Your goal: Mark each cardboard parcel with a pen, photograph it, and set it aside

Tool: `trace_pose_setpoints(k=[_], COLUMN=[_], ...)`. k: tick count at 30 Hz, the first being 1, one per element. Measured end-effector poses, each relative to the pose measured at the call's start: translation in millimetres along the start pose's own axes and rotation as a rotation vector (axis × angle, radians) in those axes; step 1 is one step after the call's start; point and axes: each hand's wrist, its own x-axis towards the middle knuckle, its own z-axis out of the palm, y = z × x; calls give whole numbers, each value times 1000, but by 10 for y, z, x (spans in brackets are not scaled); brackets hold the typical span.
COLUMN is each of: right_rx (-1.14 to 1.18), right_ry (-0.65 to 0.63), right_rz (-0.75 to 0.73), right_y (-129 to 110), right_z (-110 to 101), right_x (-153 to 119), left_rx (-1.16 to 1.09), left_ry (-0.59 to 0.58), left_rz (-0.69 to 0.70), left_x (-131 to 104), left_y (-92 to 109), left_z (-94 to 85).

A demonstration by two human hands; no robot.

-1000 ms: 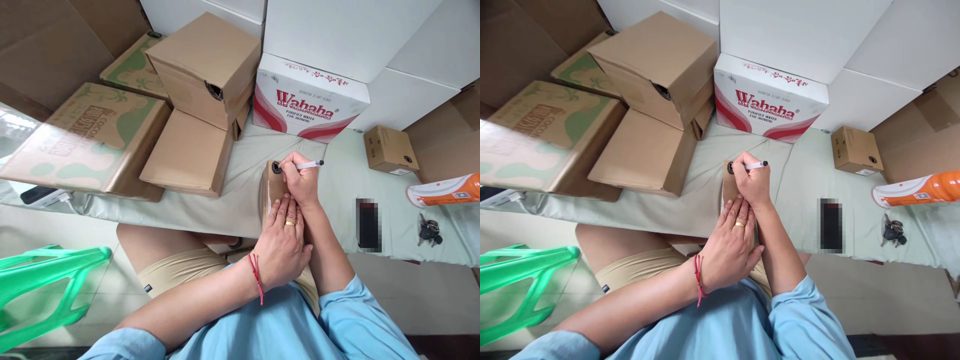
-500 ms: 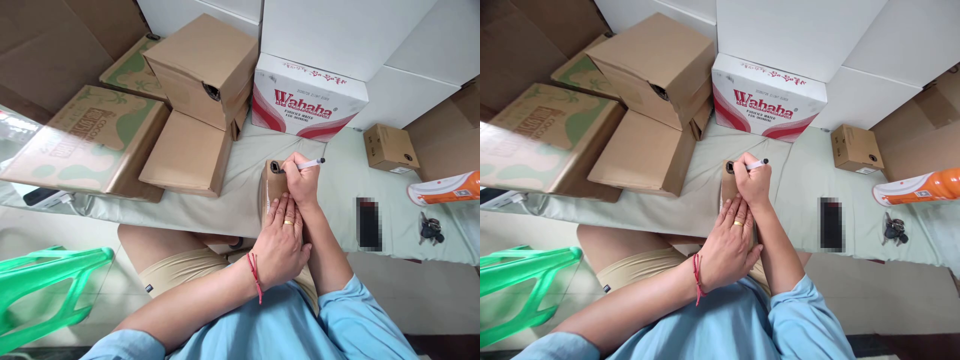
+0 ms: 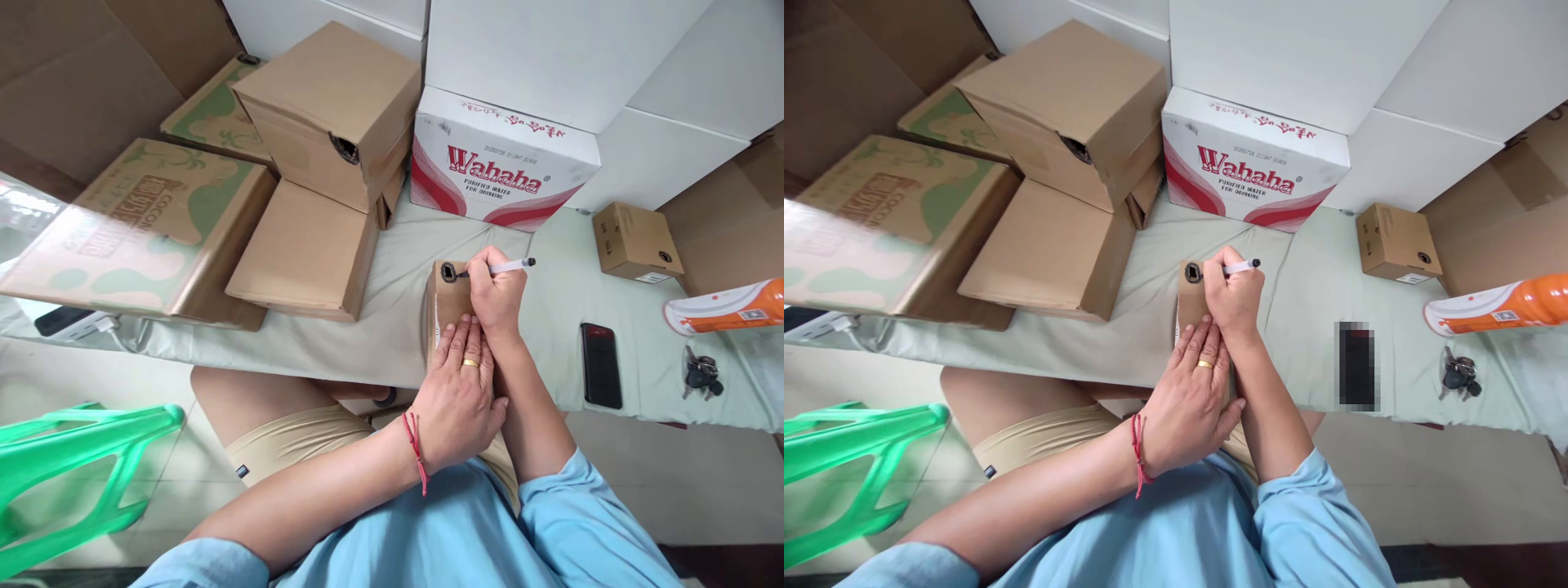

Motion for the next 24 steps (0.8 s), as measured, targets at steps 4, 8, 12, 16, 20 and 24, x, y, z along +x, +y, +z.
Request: trace_pose_setpoints(k=[4, 8, 12, 16, 20, 24], right_rx=[57, 126, 116, 107, 84, 63], right_ry=[-23, -92, -155, -181, -206, -194], right_rz=[5, -17, -21, -36, -29, -8], right_y=[13, 33, 39, 28, 15, 9], right_z=[5, 13, 16, 15, 15, 17], right_x=[0, 12, 29, 38, 43, 51], left_rx=[-1, -1, 3, 5, 6, 8], left_ry=[-8, 6, 1, -8, -9, 2], left_rz=[-5, 1, -1, -2, -3, -3], left_x=[0, -3, 0, 5, 1, 0], left_y=[0, -2, 2, 8, 7, 5], left_z=[0, 11, 6, -6, -4, 9])
